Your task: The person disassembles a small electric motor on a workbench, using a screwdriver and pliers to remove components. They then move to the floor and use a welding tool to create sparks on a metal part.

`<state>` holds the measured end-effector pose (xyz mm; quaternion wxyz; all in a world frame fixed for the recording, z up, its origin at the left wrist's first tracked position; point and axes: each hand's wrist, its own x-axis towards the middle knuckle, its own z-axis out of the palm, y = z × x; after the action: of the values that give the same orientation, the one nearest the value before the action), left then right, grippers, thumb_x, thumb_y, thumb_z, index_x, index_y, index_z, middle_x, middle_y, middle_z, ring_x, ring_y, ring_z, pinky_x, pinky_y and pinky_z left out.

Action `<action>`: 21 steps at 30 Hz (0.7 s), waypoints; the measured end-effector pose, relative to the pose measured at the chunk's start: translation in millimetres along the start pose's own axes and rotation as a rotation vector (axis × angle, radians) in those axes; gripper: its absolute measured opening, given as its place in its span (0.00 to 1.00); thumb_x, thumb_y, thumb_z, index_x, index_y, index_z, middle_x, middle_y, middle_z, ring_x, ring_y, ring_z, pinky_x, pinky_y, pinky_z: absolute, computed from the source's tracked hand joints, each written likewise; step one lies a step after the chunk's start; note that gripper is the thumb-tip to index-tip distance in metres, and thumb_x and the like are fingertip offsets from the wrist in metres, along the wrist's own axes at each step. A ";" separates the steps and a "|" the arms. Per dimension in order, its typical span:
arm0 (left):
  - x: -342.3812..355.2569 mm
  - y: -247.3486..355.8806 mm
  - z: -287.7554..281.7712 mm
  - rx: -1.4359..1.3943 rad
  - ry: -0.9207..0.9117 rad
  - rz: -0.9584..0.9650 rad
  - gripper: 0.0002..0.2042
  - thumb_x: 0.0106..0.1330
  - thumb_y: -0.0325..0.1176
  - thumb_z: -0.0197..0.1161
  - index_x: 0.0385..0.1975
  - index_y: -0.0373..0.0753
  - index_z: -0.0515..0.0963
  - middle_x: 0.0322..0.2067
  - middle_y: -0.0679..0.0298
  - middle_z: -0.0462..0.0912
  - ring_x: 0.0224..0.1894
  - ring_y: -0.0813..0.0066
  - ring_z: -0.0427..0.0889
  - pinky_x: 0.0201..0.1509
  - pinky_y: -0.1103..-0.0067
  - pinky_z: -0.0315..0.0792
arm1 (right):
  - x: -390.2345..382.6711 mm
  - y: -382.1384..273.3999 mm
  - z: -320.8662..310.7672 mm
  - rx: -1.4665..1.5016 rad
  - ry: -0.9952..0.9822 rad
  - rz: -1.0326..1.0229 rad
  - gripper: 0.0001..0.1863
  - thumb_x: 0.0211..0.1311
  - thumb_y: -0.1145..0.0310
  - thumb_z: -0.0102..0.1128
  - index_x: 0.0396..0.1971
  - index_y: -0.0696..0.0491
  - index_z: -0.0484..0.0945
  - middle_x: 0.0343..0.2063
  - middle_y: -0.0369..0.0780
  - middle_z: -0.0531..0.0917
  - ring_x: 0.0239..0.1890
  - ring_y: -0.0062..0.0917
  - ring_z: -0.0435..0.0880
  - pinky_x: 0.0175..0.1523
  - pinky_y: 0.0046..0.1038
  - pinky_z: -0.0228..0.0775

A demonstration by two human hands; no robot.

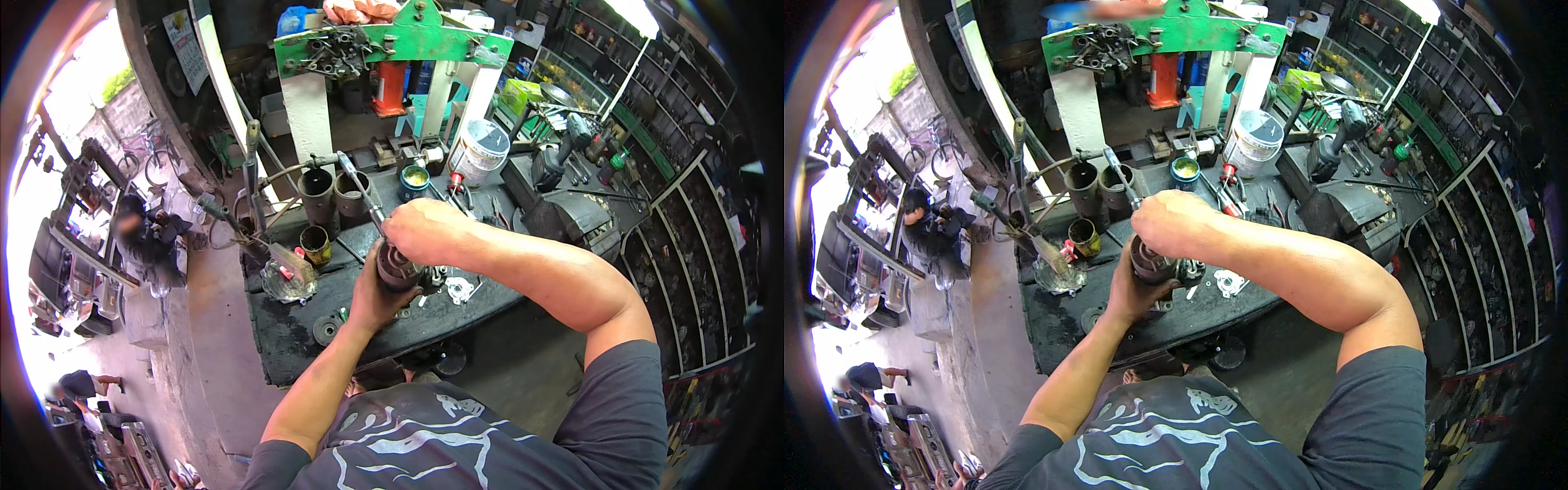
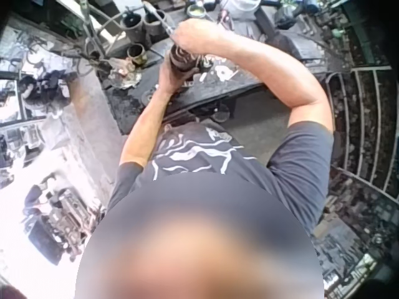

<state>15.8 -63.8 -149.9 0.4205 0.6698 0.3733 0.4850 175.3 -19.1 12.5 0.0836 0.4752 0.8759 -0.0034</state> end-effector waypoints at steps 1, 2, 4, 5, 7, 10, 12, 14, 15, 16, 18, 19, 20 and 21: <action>-4.6 4.0 -0.3 0.055 0.073 0.043 0.48 0.50 0.34 0.91 0.73 0.37 0.70 0.65 0.51 0.83 0.72 0.51 0.79 0.75 0.62 0.74 | 1.2 0.7 -0.6 -0.018 -0.057 0.022 0.14 0.63 0.63 0.68 0.38 0.56 0.94 0.38 0.51 0.94 0.44 0.48 0.96 0.48 0.45 0.89; -8.5 8.4 -0.1 0.108 0.141 0.088 0.48 0.49 0.34 0.91 0.72 0.37 0.71 0.64 0.51 0.83 0.72 0.49 0.78 0.75 0.61 0.74 | 1.6 0.1 -0.5 -0.024 -0.097 0.042 0.14 0.64 0.62 0.68 0.39 0.56 0.94 0.39 0.51 0.94 0.44 0.48 0.96 0.48 0.45 0.90; -10.1 16.4 -3.2 0.174 0.199 0.274 0.41 0.50 0.33 0.90 0.65 0.37 0.77 0.61 0.52 0.84 0.70 0.47 0.79 0.73 0.60 0.75 | 2.3 0.9 -2.3 0.033 -0.100 0.113 0.14 0.66 0.62 0.67 0.38 0.56 0.94 0.40 0.51 0.94 0.45 0.47 0.96 0.49 0.46 0.89; -11.0 21.0 -3.7 0.199 0.236 0.354 0.37 0.50 0.33 0.90 0.62 0.37 0.80 0.59 0.52 0.84 0.69 0.47 0.79 0.72 0.60 0.75 | 2.3 1.9 -3.5 0.061 -0.102 0.113 0.14 0.66 0.62 0.67 0.38 0.56 0.94 0.40 0.51 0.94 0.46 0.47 0.96 0.50 0.46 0.89; -10.0 29.7 -3.7 0.242 0.182 0.291 0.28 0.51 0.32 0.89 0.53 0.37 0.85 0.57 0.52 0.84 0.65 0.49 0.81 0.69 0.61 0.76 | 0.9 3.2 -6.3 0.095 -0.052 0.059 0.13 0.66 0.63 0.66 0.38 0.56 0.94 0.41 0.51 0.94 0.47 0.47 0.95 0.52 0.47 0.88; -7.3 41.3 -1.0 0.171 0.198 0.164 0.16 0.55 0.28 0.86 0.41 0.34 0.88 0.55 0.53 0.84 0.58 0.53 0.83 0.64 0.65 0.77 | -1.5 7.6 -10.4 0.010 -0.087 -0.044 0.14 0.67 0.63 0.66 0.39 0.56 0.94 0.42 0.51 0.94 0.46 0.48 0.95 0.52 0.47 0.88; -6.2 47.0 2.2 0.151 0.222 0.143 0.15 0.56 0.27 0.86 0.40 0.31 0.88 0.53 0.55 0.85 0.55 0.58 0.85 0.61 0.69 0.78 | -2.6 9.0 -9.6 0.103 -0.062 0.013 0.13 0.66 0.63 0.66 0.38 0.56 0.94 0.41 0.50 0.94 0.47 0.48 0.95 0.53 0.47 0.87; -8.8 51.6 5.0 0.204 0.211 0.165 0.12 0.65 0.28 0.81 0.42 0.30 0.88 0.54 0.53 0.84 0.55 0.57 0.85 0.62 0.68 0.78 | -3.1 11.1 -7.5 0.189 -0.057 0.050 0.13 0.65 0.64 0.65 0.38 0.56 0.94 0.40 0.50 0.94 0.47 0.48 0.95 0.54 0.47 0.87; -9.6 53.2 5.6 0.252 0.210 0.194 0.11 0.66 0.29 0.80 0.42 0.30 0.87 0.55 0.53 0.84 0.55 0.57 0.85 0.62 0.68 0.78 | -3.2 13.6 -6.9 0.166 -0.087 0.012 0.14 0.66 0.62 0.65 0.38 0.56 0.94 0.40 0.50 0.94 0.47 0.47 0.95 0.54 0.46 0.87; -9.8 54.5 6.2 0.302 0.211 0.223 0.11 0.68 0.30 0.79 0.43 0.29 0.87 0.55 0.52 0.84 0.56 0.56 0.85 0.63 0.68 0.78 | -2.9 13.9 -5.6 0.156 -0.076 -0.006 0.14 0.66 0.62 0.65 0.39 0.56 0.94 0.41 0.50 0.94 0.47 0.47 0.95 0.54 0.46 0.87; -12.2 57.1 7.5 0.401 0.211 0.250 0.12 0.70 0.30 0.77 0.46 0.29 0.87 0.56 0.51 0.84 0.59 0.53 0.84 0.65 0.65 0.76 | -2.8 15.3 -3.7 0.135 -0.060 -0.034 0.15 0.67 0.61 0.65 0.39 0.56 0.94 0.41 0.50 0.94 0.47 0.47 0.95 0.54 0.46 0.87; -12.9 58.5 7.5 0.418 0.211 0.235 0.13 0.68 0.30 0.78 0.47 0.30 0.87 0.56 0.50 0.84 0.60 0.50 0.83 0.67 0.63 0.75 | -3.1 16.2 -3.2 0.148 -0.058 -0.050 0.15 0.67 0.61 0.65 0.40 0.56 0.94 0.42 0.51 0.94 0.48 0.47 0.95 0.54 0.47 0.87; -12.6 60.0 7.8 0.439 0.203 0.222 0.14 0.66 0.29 0.79 0.47 0.31 0.88 0.57 0.49 0.84 0.62 0.48 0.82 0.68 0.61 0.74 | -3.5 16.9 -3.0 0.185 -0.056 -0.048 0.15 0.68 0.61 0.65 0.40 0.56 0.94 0.42 0.51 0.94 0.48 0.47 0.95 0.54 0.47 0.87; -11.5 61.6 7.5 0.420 0.192 0.181 0.14 0.65 0.29 0.80 0.47 0.31 0.88 0.57 0.49 0.84 0.62 0.49 0.82 0.68 0.61 0.74 | -3.8 18.1 -3.3 0.211 -0.037 -0.035 0.15 0.68 0.61 0.64 0.40 0.56 0.94 0.42 0.51 0.94 0.48 0.48 0.95 0.54 0.47 0.87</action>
<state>25.9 -98.4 -98.0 0.1897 0.7241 0.4425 0.4939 191.9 -12.0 17.7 0.0492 0.4657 0.8772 -0.1061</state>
